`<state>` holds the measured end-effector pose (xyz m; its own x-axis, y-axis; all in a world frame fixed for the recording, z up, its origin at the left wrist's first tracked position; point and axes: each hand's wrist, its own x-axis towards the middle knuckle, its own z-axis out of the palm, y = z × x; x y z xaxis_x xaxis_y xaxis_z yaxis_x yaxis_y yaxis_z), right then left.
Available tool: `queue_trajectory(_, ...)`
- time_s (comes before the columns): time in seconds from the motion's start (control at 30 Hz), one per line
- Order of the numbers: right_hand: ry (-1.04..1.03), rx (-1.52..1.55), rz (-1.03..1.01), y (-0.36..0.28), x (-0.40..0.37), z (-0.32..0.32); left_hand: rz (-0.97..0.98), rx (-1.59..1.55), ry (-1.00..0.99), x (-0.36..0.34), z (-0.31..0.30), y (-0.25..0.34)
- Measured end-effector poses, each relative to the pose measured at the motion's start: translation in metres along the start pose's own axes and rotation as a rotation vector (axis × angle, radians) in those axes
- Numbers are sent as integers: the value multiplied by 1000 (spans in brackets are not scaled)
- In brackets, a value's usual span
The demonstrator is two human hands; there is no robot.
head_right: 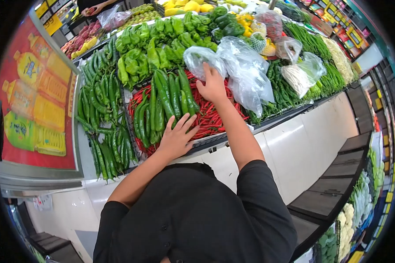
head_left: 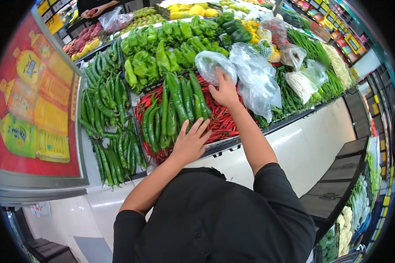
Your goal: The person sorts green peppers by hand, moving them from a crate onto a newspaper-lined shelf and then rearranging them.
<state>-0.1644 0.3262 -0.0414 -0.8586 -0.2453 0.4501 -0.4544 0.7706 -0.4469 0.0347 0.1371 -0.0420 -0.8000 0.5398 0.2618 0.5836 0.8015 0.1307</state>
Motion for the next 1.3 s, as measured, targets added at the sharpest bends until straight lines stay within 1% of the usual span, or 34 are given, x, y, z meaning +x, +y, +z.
queue_trajectory(0.07,40,-220,14,13,-2,-10,28,151,22,0,10,-7)
queue_trajectory(0.1,42,-341,28,20,-3,-22,11,131,72,2,8,-6)
queue_trajectory(0.13,41,-461,46,27,-6,-35,-9,128,62,4,6,-4)
queue_trajectory(0.17,-49,-529,151,36,-4,-51,-21,116,68,4,8,-3)
queue_trajectory(0.27,69,-702,273,68,-2,-92,-46,74,78,4,9,0)
queue_trajectory(0.37,194,-619,310,115,-4,-130,-72,43,65,6,7,5)
queue_trajectory(0.47,142,-478,504,154,-6,-164,-82,47,61,9,4,9)
queue_trajectory(0.5,161,-457,503,162,-9,-174,-85,52,53,10,3,11)
queue_trajectory(0.6,398,-734,384,179,-23,-188,-98,48,36,14,4,13)
queue_trajectory(0.7,316,-742,570,193,-30,-198,-120,44,9,15,3,16)
queue_trajectory(0.83,107,-622,601,234,-32,-168,-144,41,-37,19,-3,20)
queue_trajectory(0.93,-42,-366,645,249,-21,-147,-148,55,-48,20,-3,21)
queue_trajectory(1.03,-136,-358,678,256,-8,-136,-151,58,-79,21,-4,21)
queue_trajectory(1.13,-113,-343,697,262,1,-131,-160,61,-90,24,-6,23)
queue_trajectory(1.23,-161,-378,723,273,9,-125,-169,71,-83,25,-9,26)
queue_trajectory(1.3,-121,-390,708,277,12,-120,-173,71,-86,24,-8,26)
